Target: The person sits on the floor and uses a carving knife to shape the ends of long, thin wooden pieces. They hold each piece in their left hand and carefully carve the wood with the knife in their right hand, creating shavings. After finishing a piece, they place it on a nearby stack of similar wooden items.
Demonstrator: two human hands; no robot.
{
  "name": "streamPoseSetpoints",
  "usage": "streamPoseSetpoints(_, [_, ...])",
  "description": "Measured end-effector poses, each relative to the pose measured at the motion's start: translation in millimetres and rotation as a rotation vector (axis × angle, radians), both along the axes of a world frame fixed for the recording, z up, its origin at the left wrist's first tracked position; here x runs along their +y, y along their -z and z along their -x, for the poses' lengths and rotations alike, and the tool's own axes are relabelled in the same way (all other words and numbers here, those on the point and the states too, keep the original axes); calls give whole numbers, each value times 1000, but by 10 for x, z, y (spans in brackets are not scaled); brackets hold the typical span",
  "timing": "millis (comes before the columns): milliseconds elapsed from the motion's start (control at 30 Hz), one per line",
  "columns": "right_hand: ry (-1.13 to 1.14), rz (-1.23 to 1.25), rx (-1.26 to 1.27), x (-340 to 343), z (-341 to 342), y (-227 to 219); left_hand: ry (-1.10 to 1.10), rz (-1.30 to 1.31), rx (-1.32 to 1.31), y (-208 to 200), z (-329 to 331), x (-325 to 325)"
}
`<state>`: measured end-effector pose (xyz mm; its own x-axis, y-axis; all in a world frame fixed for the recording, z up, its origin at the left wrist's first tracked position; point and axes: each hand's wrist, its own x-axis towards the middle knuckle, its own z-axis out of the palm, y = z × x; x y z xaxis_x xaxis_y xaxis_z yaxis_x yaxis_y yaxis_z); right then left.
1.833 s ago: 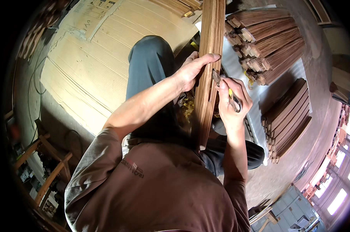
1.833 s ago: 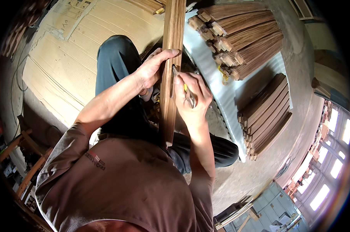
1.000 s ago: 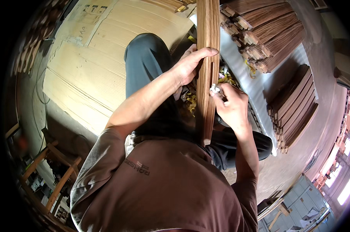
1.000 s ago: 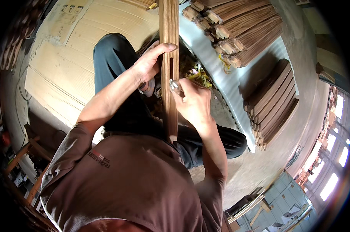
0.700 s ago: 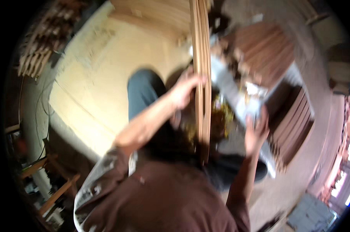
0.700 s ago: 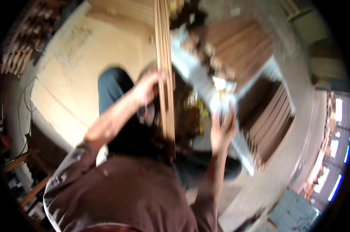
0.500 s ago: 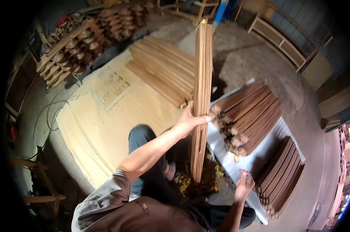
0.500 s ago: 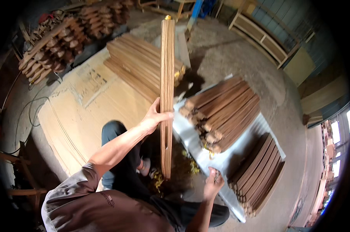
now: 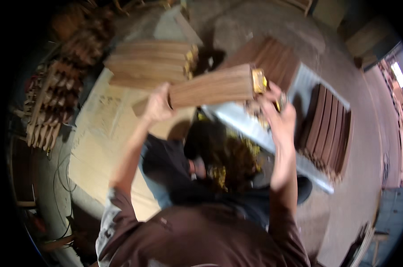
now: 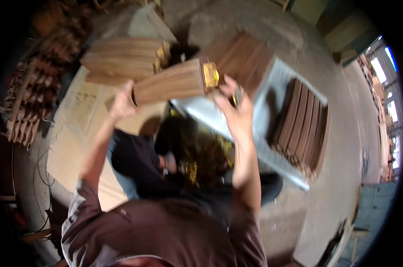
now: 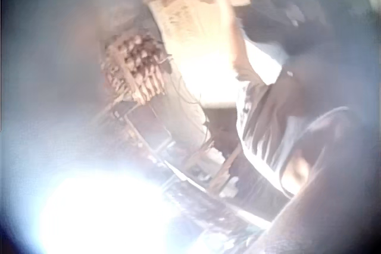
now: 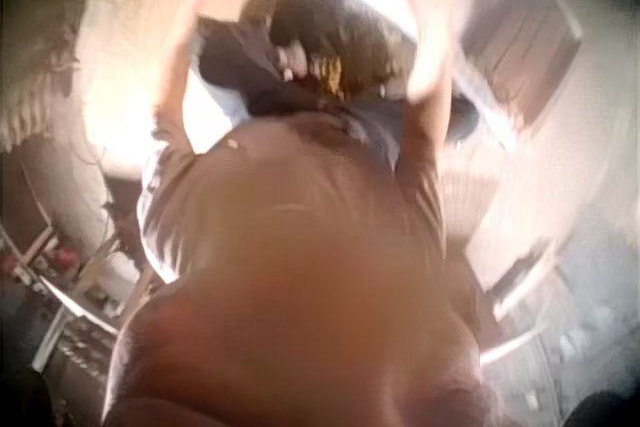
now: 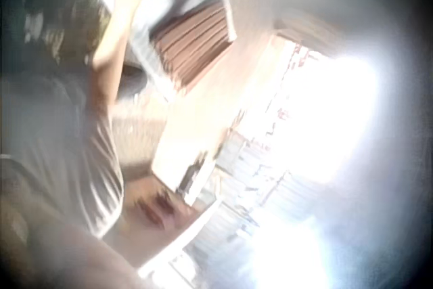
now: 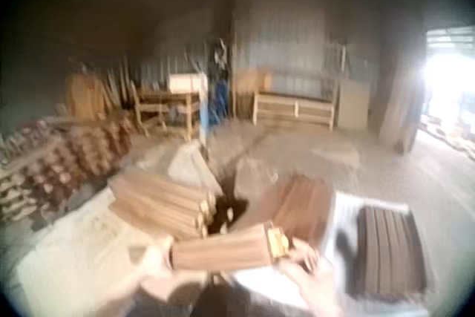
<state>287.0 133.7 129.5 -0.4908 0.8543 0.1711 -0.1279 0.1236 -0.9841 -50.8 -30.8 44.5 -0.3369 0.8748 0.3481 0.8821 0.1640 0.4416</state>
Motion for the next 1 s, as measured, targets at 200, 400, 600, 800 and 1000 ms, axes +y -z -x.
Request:
streamPoseSetpoints(200, [66,284,74,-316,279,623,-31,211,35,580,186,-284])
streamPoseSetpoints(400, [167,475,-31,-403,588,967,-94,335,131,950,320,-323])
streamPoseSetpoints(600, [189,485,-42,-352,620,1149,-55,413,152,978,270,-229])
streamPoseSetpoints(800, [276,501,-52,-519,584,1141,200,240,146,610,-655,357])
streamPoseSetpoints(1000, [302,771,15,-380,450,1411,154,-107,343,842,-952,447])
